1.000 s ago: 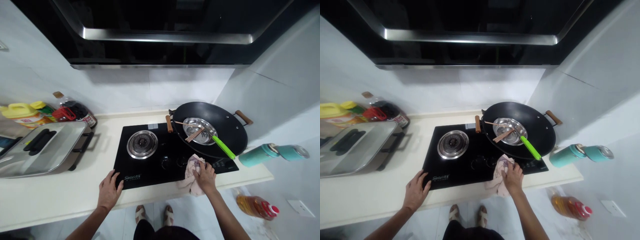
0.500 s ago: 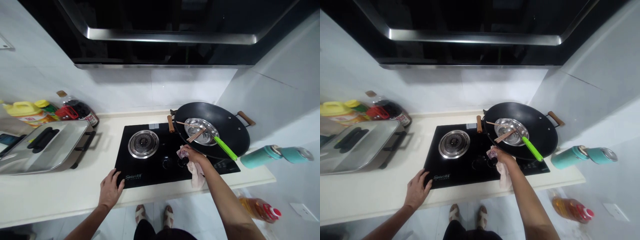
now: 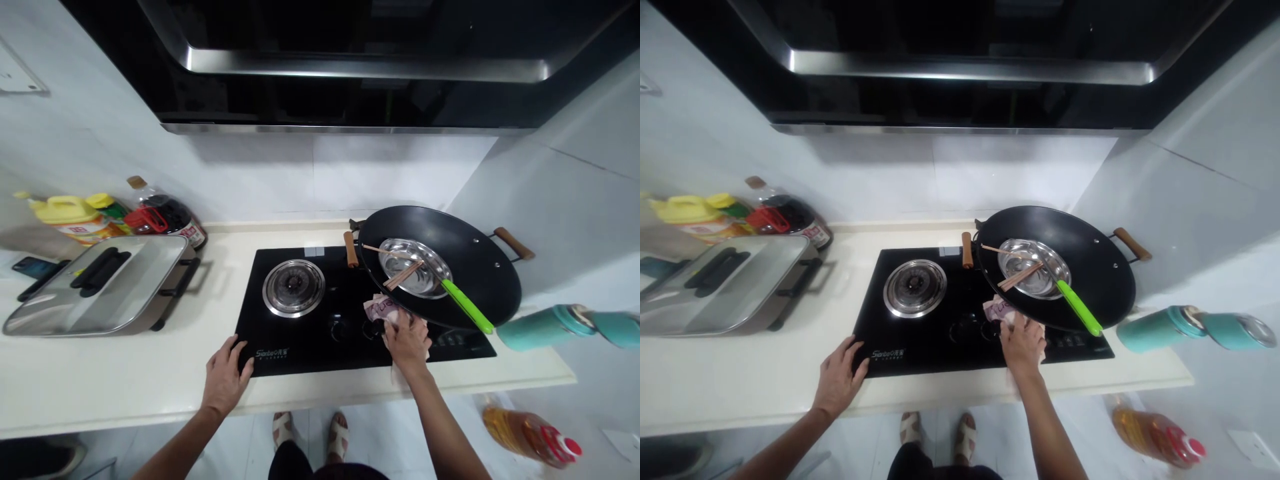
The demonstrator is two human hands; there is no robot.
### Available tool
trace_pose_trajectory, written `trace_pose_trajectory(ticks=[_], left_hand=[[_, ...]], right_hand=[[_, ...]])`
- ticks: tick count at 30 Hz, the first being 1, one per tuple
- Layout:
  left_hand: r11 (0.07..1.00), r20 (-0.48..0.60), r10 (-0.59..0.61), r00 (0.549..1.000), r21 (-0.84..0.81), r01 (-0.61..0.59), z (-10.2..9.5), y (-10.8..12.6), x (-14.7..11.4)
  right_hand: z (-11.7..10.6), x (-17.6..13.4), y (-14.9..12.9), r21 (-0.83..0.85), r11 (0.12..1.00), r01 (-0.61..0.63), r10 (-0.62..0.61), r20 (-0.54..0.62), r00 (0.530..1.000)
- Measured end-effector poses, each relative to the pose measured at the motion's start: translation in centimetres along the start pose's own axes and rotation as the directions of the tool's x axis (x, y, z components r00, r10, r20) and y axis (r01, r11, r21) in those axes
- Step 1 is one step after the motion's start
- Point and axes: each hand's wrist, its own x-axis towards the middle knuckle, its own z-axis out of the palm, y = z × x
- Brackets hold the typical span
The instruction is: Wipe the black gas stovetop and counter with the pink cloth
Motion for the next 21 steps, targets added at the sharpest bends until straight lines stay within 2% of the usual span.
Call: trace_pose_trajectory(ticks=[3, 5, 7, 10, 13, 17, 19, 21], left_hand=[[1.0, -0.005, 0.005, 1.0, 0.006, -0.005, -0.1, 0.1, 0.0], [1.0, -0.002, -0.004, 1.0, 0.003, 0.004, -0.1, 0.1, -0.1], [1.0, 0.004, -0.013, 1.0, 0.002, 0.013, -0.1, 0.2, -0.1], [1.0, 0.009, -0.019, 1.0, -0.004, 0.019, -0.1, 0.2, -0.1], [0.999, 0.01, -0.03, 0.999, -0.015, 0.03, 0.0, 0.1, 0.0], [0.999, 0.015, -0.035, 0.999, -0.025, 0.036, 0.1, 0.0, 0.0], [0.999, 0.02, -0.036, 0.999, -0.027, 0.036, 0.0, 0.0, 0.0], [0.999, 0.02, -0.037, 0.999, -0.027, 0.037, 0.0, 0.0, 0.1]], right_hand=[[0.1, 1.0, -1.5, 0.014, 0.998, -0.061, 0.06, 0.045, 0.997], [-0.3, 2.5, -2.7, 0.039, 0.999, 0.028, -0.031, 0.087, 0.996], [-1.0, 3.9, -3.9, 0.076, 0.98, 0.181, -0.189, 0.115, 0.975], [-1.8, 5.3, -5.7, 0.127, 0.911, 0.393, -0.409, 0.158, 0.899], [-2.0, 5.4, -7.0, 0.183, 0.836, 0.517, -0.547, 0.206, 0.812], [-1.7, 4.4, -7.5, 0.256, 0.758, 0.6, -0.651, 0.237, 0.722], [-1.7, 4.0, -7.1, 0.294, 0.737, 0.609, -0.673, 0.24, 0.699], [-1.8, 3.8, -6.4, 0.333, 0.733, 0.593, -0.674, 0.239, 0.699]])
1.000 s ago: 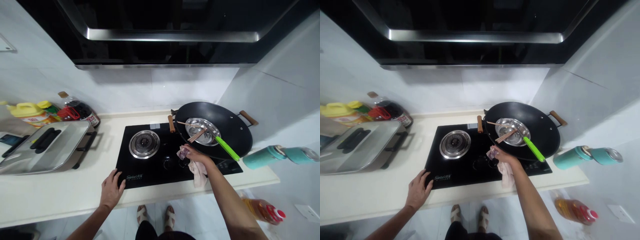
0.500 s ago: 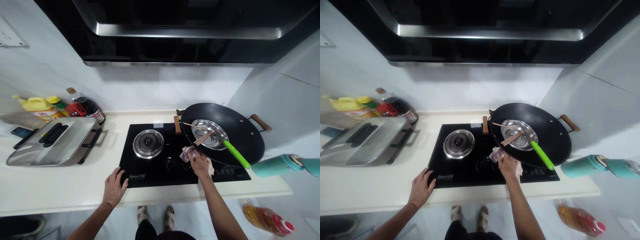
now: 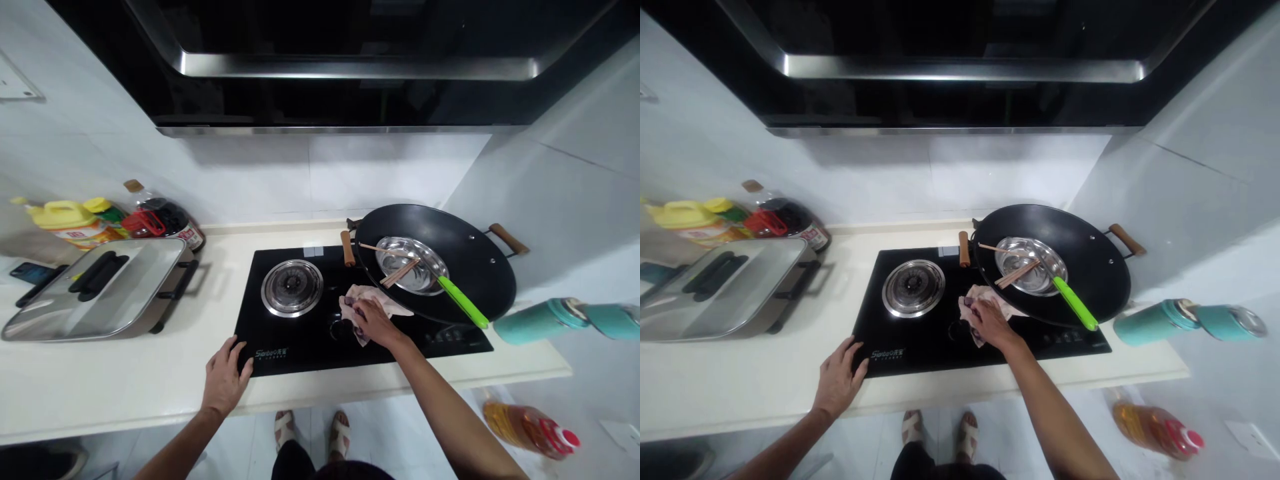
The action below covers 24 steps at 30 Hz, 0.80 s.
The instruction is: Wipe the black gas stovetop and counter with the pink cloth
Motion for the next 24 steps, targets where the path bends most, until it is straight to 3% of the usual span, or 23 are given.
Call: trace_pose_trajectory(ticks=[2, 7, 10, 13, 18, 21, 24], left_hand=[[1.0, 0.001, 0.002, 1.0, -0.003, -0.002, 0.0, 0.1, 0.0], [1.0, 0.005, -0.014, 1.0, -0.015, 0.014, 0.0, 0.2, -0.1], [1.0, 0.006, -0.015, 1.0, -0.007, 0.015, 0.0, 0.2, -0.1], [1.0, 0.013, -0.008, 1.0, 0.0, 0.008, -0.1, 0.2, -0.1], [1.0, 0.011, -0.01, 1.0, -0.001, 0.01, 0.0, 0.2, 0.0], [1.0, 0.013, -0.015, 1.0, -0.004, 0.015, -0.1, 0.2, 0.0], [1.0, 0.016, -0.017, 1.0, -0.009, 0.017, -0.2, 0.4, -0.1]], right_hand=[[-0.1, -0.5, 0.3, 0.005, 1.0, -0.024, 0.024, -0.019, 1.0], [0.7, -1.7, 0.3, -0.177, 0.975, -0.135, 0.135, -0.012, 0.991], [0.9, -1.8, 0.6, -0.167, 0.98, -0.11, 0.117, 0.032, 0.993], [0.5, -0.5, 0.9, -0.103, 0.99, -0.097, 0.102, 0.045, 0.994], [-0.4, 2.7, 0.1, -0.082, 0.968, -0.239, 0.241, 0.016, 0.97], [-0.4, 2.2, -0.1, -0.13, 0.974, -0.188, 0.195, 0.039, 0.98], [-0.5, 0.0, 0.4, -0.14, 0.988, -0.063, 0.073, 0.069, 0.995]])
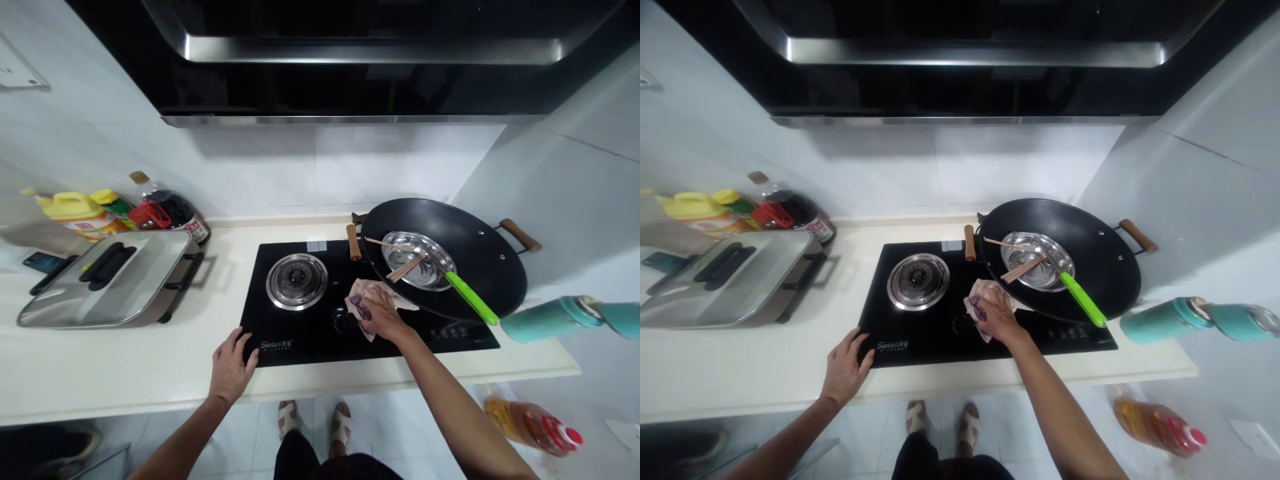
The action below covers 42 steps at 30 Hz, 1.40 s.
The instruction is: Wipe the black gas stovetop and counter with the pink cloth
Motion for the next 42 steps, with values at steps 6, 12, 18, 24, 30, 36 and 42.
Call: trace_pose_trajectory(ticks=[6, 12, 18, 24, 30, 36, 42], left_hand=[[1.0, -0.001, 0.001, 1.0, -0.012, -0.001, -0.2, 0.2, 0.0], [1.0, -0.009, 0.014, 1.0, -0.001, -0.014, -0.1, 0.1, -0.1], [1.0, -0.002, 0.009, 1.0, -0.012, -0.009, 0.0, 0.1, -0.1], [1.0, 0.006, -0.006, 1.0, -0.012, 0.006, -0.2, 0.1, -0.1], [1.0, 0.004, 0.009, 1.0, 0.014, -0.009, -0.1, 0.1, -0.1], [1.0, -0.002, 0.014, 1.0, 0.014, -0.014, 0.0, -0.1, 0.0], [1.0, 0.001, 0.004, 1.0, -0.004, -0.004, 0.0, -0.2, 0.0]], right_hand=[[0.3, -3.1, 1.3, -0.028, 0.998, 0.063, -0.062, 0.035, 0.997], [0.5, -1.8, 0.4, -0.093, 0.994, 0.051, -0.048, 0.033, 0.998], [-0.5, 2.3, -0.7, -0.128, 0.988, -0.088, 0.092, 0.029, 0.995], [-0.1, 5.8, -5.2, -0.077, 0.974, -0.212, 0.211, -0.019, 0.977], [4.0, 3.5, -12.7, -0.02, 0.998, 0.067, -0.066, 0.054, 0.996], [7.1, -1.7, -13.8, 0.021, 0.974, 0.224, -0.224, 0.03, 0.974], [7.4, -7.9, -9.1, 0.053, 0.979, 0.198, -0.2, 0.034, 0.979]])
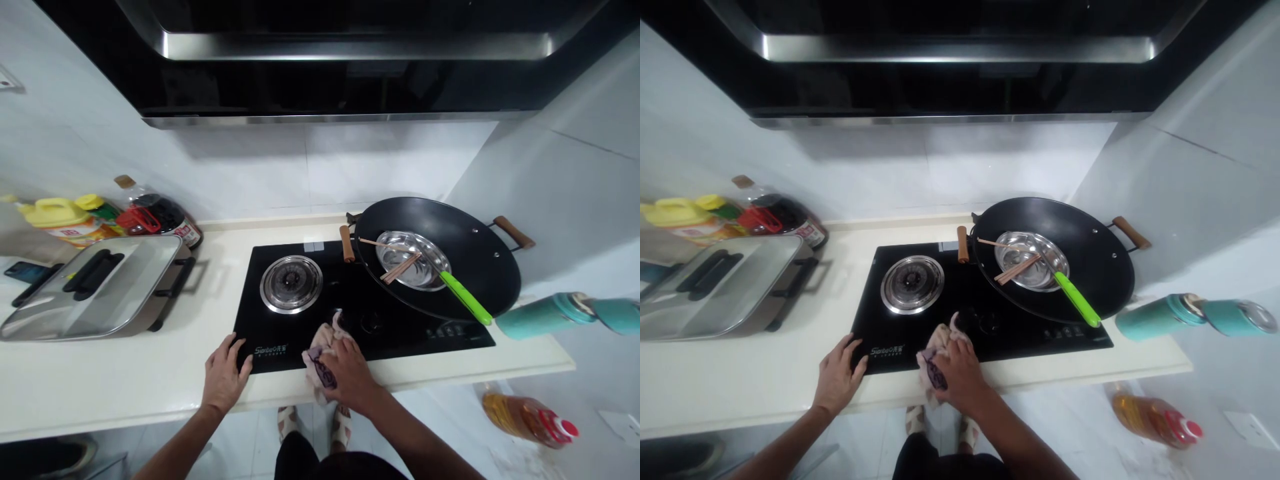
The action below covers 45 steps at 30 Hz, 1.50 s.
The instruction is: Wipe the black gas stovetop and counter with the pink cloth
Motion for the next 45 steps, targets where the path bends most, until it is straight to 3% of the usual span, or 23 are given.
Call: trace_pose_trajectory(ticks=[2, 5, 9, 13, 16, 20, 24, 28, 33, 38, 40, 43, 45], left_hand=[[1.0, 0.006, -0.003, 1.0, 0.004, 0.003, 0.0, 0.0, 0.0], [1.0, 0.006, 0.0, 1.0, 0.019, 0.0, 0.0, -0.1, -0.1], [0.999, 0.005, 0.006, 1.0, 0.031, -0.006, 0.0, -0.1, 0.0], [1.0, 0.006, 0.007, 1.0, 0.029, -0.008, 0.0, -0.1, 0.0], [1.0, 0.01, -0.003, 1.0, 0.026, 0.003, 0.1, 0.0, 0.1], [0.999, 0.007, 0.008, 1.0, 0.031, -0.008, 0.0, 0.0, 0.1], [0.999, 0.018, 0.0, 1.0, 0.032, -0.001, -0.1, 0.1, 0.2], [1.0, 0.039, -0.024, 0.999, 0.019, 0.024, -0.2, 0.1, 0.3], [0.999, 0.039, -0.032, 0.999, 0.015, 0.031, -0.1, 0.0, 0.6], [1.0, 0.041, -0.023, 0.999, 0.017, 0.023, -0.4, 0.4, 0.8], [0.999, 0.041, -0.025, 0.999, 0.022, 0.024, -0.5, 0.5, 0.8], [0.999, 0.045, -0.025, 0.999, 0.021, 0.024, -0.6, 0.6, 0.8], [1.0, 0.045, -0.02, 0.999, 0.017, 0.019, -0.6, 0.6, 0.7]], right_hand=[[-0.2, -2.1, 1.4, 0.004, 0.999, -0.047, 0.047, -0.013, 0.999], [-1.0, -4.7, 4.2, 0.0, 0.992, -0.125, 0.124, -0.123, 0.985], [-2.0, -7.5, 9.1, -0.052, 0.981, -0.185, 0.159, -0.324, 0.933], [-2.8, -8.2, 13.8, -0.101, 0.962, -0.255, 0.191, -0.422, 0.886], [-3.8, -6.5, 16.4, -0.123, 0.922, -0.366, 0.265, -0.487, 0.832], [-5.5, -1.9, 17.9, -0.115, 0.889, -0.444, 0.33, -0.511, 0.794], [-6.6, 2.5, 17.1, -0.048, 0.817, -0.575, 0.489, -0.472, 0.734], [-6.4, 3.7, 15.7, 0.005, 0.758, -0.652, 0.588, -0.436, 0.681], [-5.5, -0.6, 17.1, -0.043, 0.741, -0.67, 0.587, -0.442, 0.678], [-5.2, -6.2, 21.4, -0.103, 0.61, -0.785, 0.594, -0.597, 0.54], [-5.5, -7.1, 23.0, -0.124, 0.607, -0.785, 0.577, -0.611, 0.542], [-6.1, -7.9, 24.9, -0.167, 0.629, -0.759, 0.569, -0.566, 0.596], [-6.3, -8.6, 26.0, -0.148, 0.621, -0.77, 0.596, -0.548, 0.587]])
